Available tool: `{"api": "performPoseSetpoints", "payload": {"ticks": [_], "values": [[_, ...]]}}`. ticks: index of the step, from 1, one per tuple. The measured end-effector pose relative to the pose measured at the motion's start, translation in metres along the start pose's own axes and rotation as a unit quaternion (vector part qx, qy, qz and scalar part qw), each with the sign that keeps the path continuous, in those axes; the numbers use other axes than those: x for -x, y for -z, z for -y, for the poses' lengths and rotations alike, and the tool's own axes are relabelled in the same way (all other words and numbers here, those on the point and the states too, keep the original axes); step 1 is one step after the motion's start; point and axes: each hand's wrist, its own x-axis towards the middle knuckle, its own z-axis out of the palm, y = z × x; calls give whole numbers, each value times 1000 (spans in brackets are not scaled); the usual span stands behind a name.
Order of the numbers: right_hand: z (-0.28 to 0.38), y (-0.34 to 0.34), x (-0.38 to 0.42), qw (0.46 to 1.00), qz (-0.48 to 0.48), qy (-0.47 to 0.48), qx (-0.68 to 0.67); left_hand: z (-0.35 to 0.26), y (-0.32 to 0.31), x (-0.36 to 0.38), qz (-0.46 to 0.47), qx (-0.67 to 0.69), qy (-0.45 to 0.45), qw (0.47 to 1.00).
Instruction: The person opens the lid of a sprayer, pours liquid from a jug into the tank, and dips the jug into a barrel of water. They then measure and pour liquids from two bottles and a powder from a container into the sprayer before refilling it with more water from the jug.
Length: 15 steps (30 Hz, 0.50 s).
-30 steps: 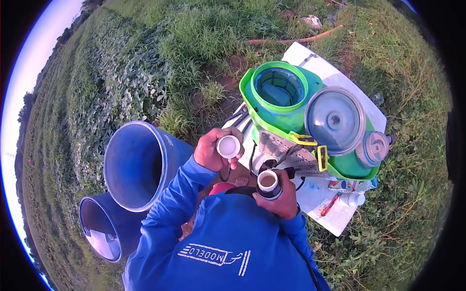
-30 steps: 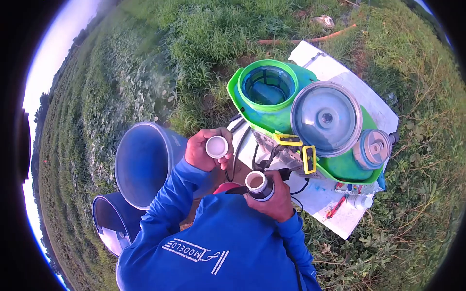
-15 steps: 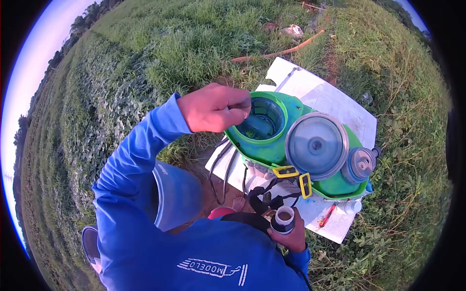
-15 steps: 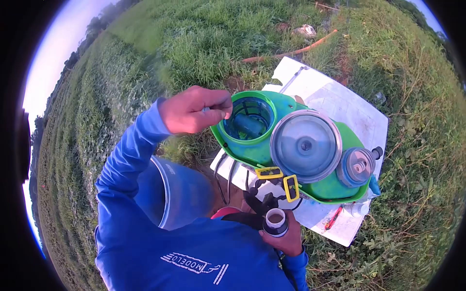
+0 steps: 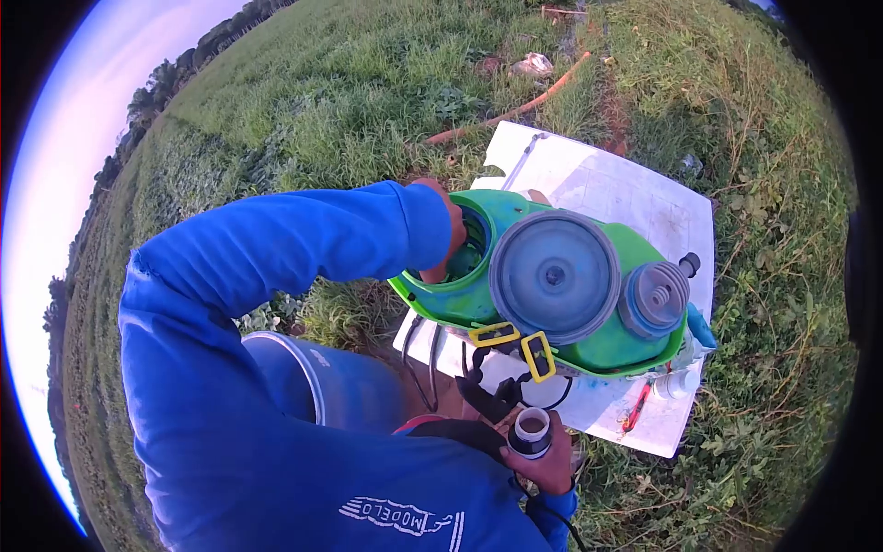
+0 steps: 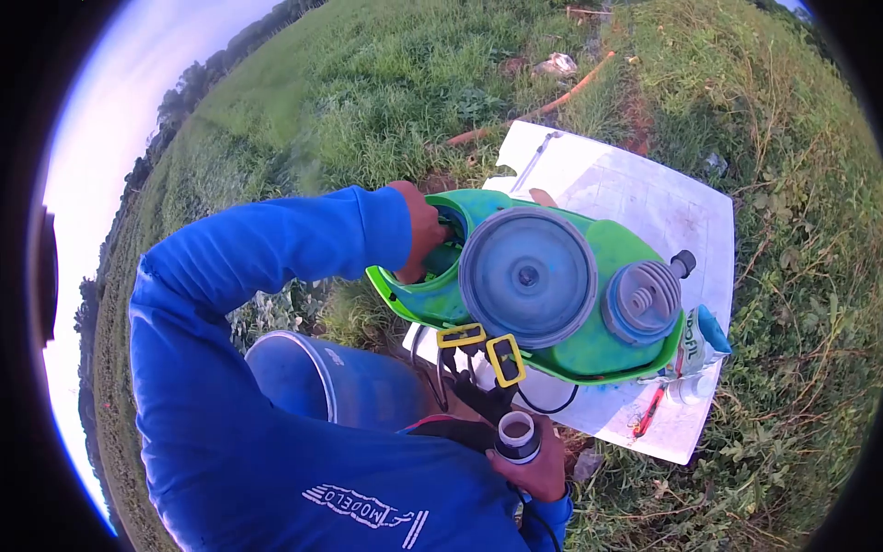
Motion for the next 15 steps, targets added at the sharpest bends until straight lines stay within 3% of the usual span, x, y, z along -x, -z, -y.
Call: {"api": "performPoseSetpoints", "payload": {"ticks": [6, 12, 15], "values": [[-6, 4, 0, 1000, -3, 8, 15, -5, -2, -4, -17, -16, -5, 1000], [-2, 7, -2, 1000, -4, 18, 13, 20, 13, 18, -30, 158, -41, 986], [11, 9, -3, 1000, 2, 17, 1, 36, 16, 16, 57, 237, -41, 969]]}}
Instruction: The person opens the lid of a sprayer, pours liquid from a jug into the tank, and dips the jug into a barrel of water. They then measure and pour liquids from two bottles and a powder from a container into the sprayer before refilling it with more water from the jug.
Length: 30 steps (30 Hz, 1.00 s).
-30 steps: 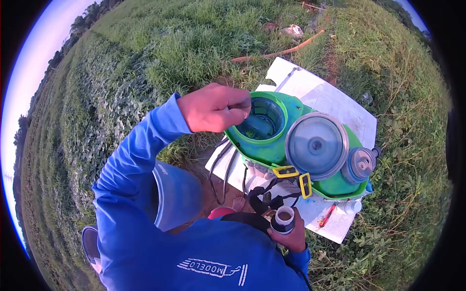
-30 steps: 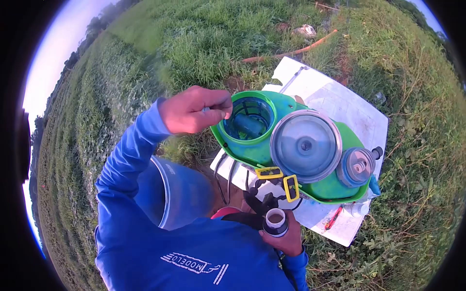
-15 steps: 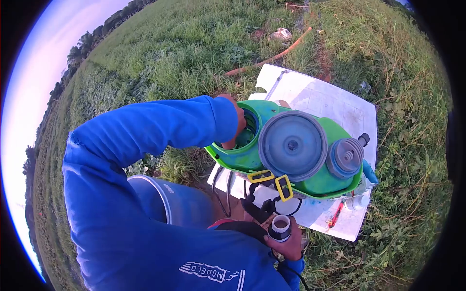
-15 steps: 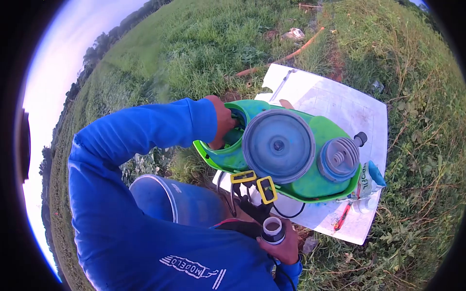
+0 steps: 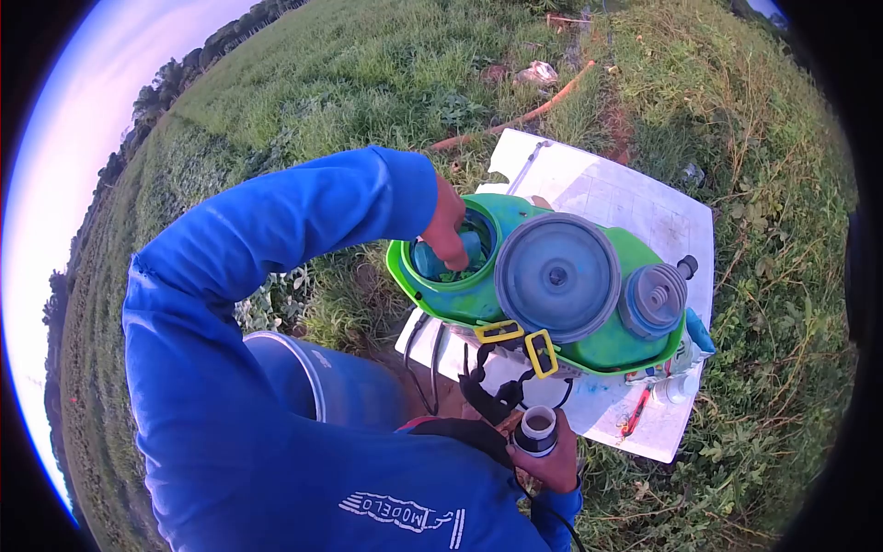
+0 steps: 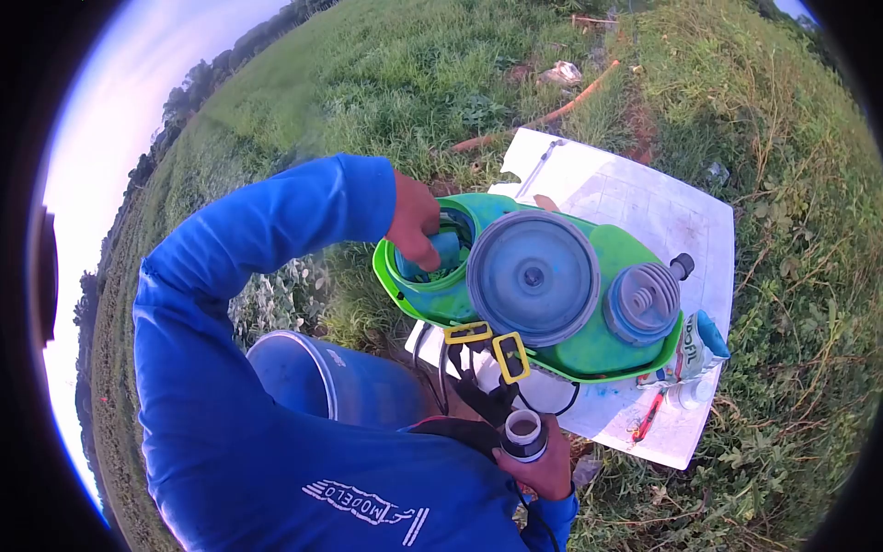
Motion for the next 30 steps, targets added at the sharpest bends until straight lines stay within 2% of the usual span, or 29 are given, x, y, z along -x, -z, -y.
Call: {"api": "performPoseSetpoints", "payload": {"ticks": [4, 10, 12, 14, 16, 19, 21, 23, 26, 27, 29, 30], "values": [[11, 4, -1, 1000, 16, 18, 5, 17, -2, 9, 19, 117, -9, 993], [28, 17, 5, 999, 33, 11, -25, 21, -11, 15, 29, 140, -54, 988], [33, 22, 7, 999, 28, 3, -32, 26, -18, 16, 21, 192, -70, 979], [32, 33, 10, 998, 38, 42, -39, 32, -28, 16, -8, 254, -92, 963], [37, 42, 12, 993, 54, 45, -95, 40, -40, 15, -56, 326, -120, 936], [67, 55, 9, 989, 56, 81, -113, 74, -66, -10, -134, 389, -217, 885], [99, 58, 7, 984, 36, 79, -153, 76, -76, -3, -139, 463, -235, 843], [133, 63, 4, 991, 25, 78, -109, 78, -91, 2, -139, 550, -271, 778], [167, 70, -8, 994, 10, 113, -12, 70, -111, 8, -244, 558, -332, 720], [182, 67, -12, 994, 5, 108, -29, 70, -115, 8, -279, 559, -351, 697], [196, 70, -23, 995, 9, 103, -10, 67, -116, 13, -299, 544, -373, 690], [200, 69, -35, 985, 4, 173, 22, 64, -118, 14, -309, 553, -378, 675]]}}
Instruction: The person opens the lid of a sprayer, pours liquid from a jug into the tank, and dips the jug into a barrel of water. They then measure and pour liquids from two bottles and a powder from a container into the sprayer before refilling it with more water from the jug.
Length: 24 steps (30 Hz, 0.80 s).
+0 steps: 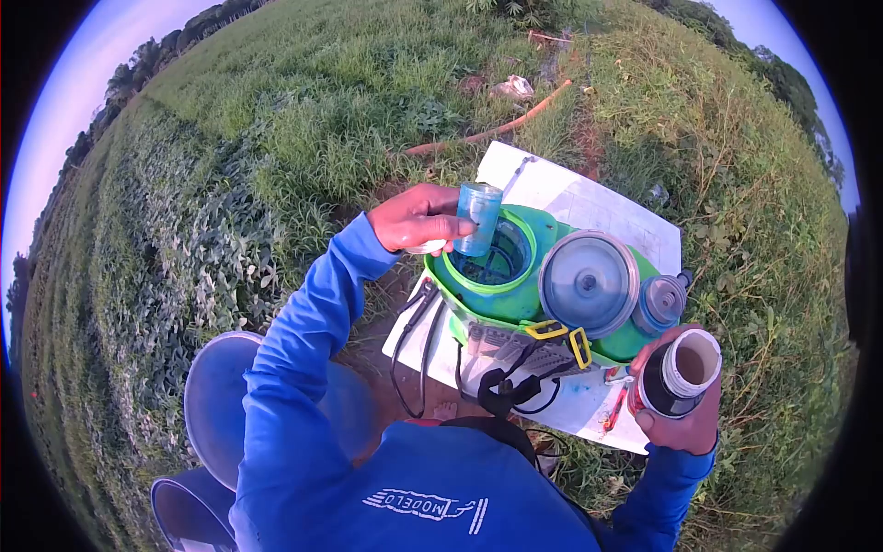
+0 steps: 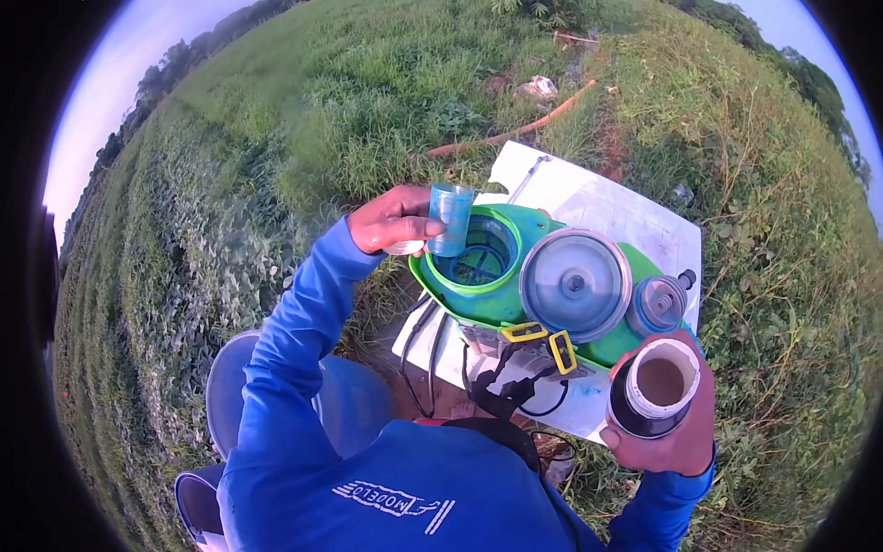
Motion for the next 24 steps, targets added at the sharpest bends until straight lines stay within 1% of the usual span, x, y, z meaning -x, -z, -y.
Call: {"api": "performPoseSetpoints", "payload": {"ticks": [1, 4, 5, 6, 7, 9, 11, 12, 13, 17, 21, 22, 24], "values": [[3, 4, -11, 999, 28, 20, 32, -1, -4, 2, -12, 12, -12, 1000], [5, -8, -38, 999, 7, 43, 29, -11, -18, 2, -56, 66, -29, 996], [6, -15, -49, 997, 5, 66, 34, -14, -21, 0, -66, 89, -35, 993], [11, -16, -59, 999, 41, 23, 14, -16, -24, -3, -77, 81, -37, 993], [16, -18, -69, 997, 75, -22, -3, -17, -25, -6, -66, 79, -40, 994], [6, -28, -91, 995, 99, 27, -9, -20, -25, -14, -44, 72, -48, 995], [5, -39, -105, 989, 130, 45, -61, -27, -34, -19, -52, 64, -55, 995], [16, -48, -105, 983, 144, 5, -118, -29, -36, -20, -49, 57, -57, 996], [15, -53, -110, 975, 156, -2, -156, -34, -40, -22, -46, 51, -58, 996], [8, -59, -124, 976, 157, 11, -152, -52, -51, -23, -14, 50, -87, 995], [2, -66, -128, 974, 162, 17, -155, -61, -55, -19, 10, 44, -96, 994], [3, -66, -128, 971, 175, 0, -163, -62, -59, -19, -6, 25, -115, 993], [4, -66, -130, 969, 183, -11, -164, -53, -55, -19, -16, 2, -100, 995]]}}
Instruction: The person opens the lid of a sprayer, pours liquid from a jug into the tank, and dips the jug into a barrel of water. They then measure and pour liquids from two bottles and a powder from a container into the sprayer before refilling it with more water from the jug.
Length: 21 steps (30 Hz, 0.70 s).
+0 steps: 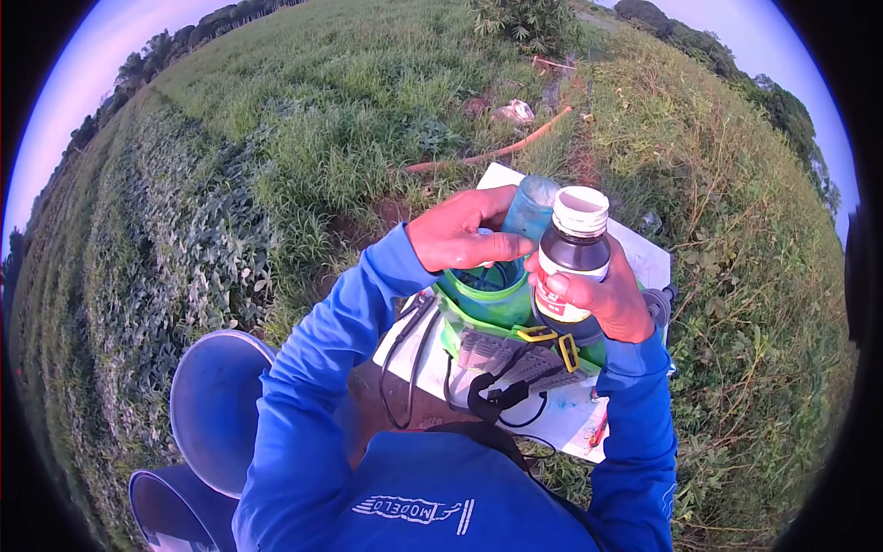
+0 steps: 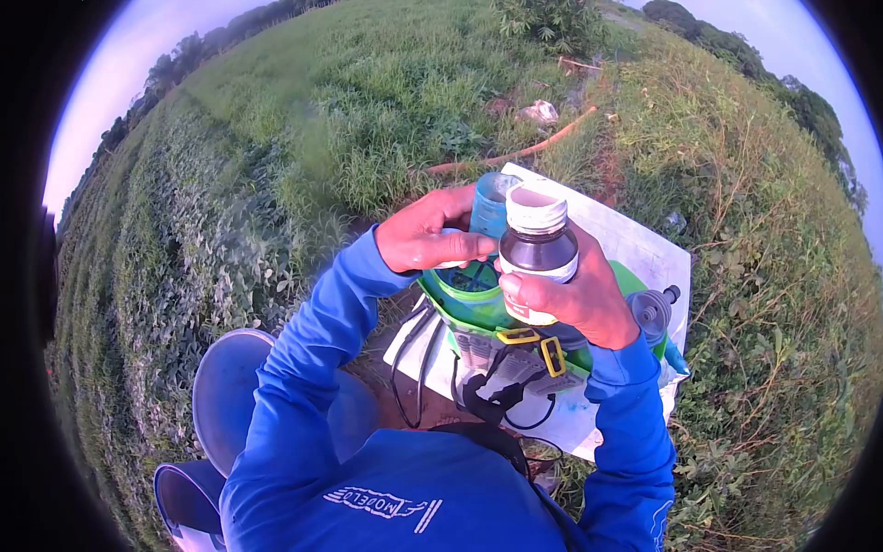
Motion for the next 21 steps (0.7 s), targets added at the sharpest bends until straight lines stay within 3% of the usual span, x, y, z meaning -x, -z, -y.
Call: {"api": "performPoseSetpoints", "payload": {"ticks": [4, 10, 15, 21], "values": [[8, 6, -2, 1000, 14, -18, 14, 2, 4, 9, -37, 22, 50, 998], [27, 17, -12, 985, -11, 32, 169, 22, 11, 16, -86, 42, 45, 994], [36, 37, -27, 911, -45, 90, 400, 24, 13, 16, -85, 62, 61, 993], [59, 33, -36, 854, -49, 102, 508, 27, 12, 16, -68, 38, 43, 996]]}}
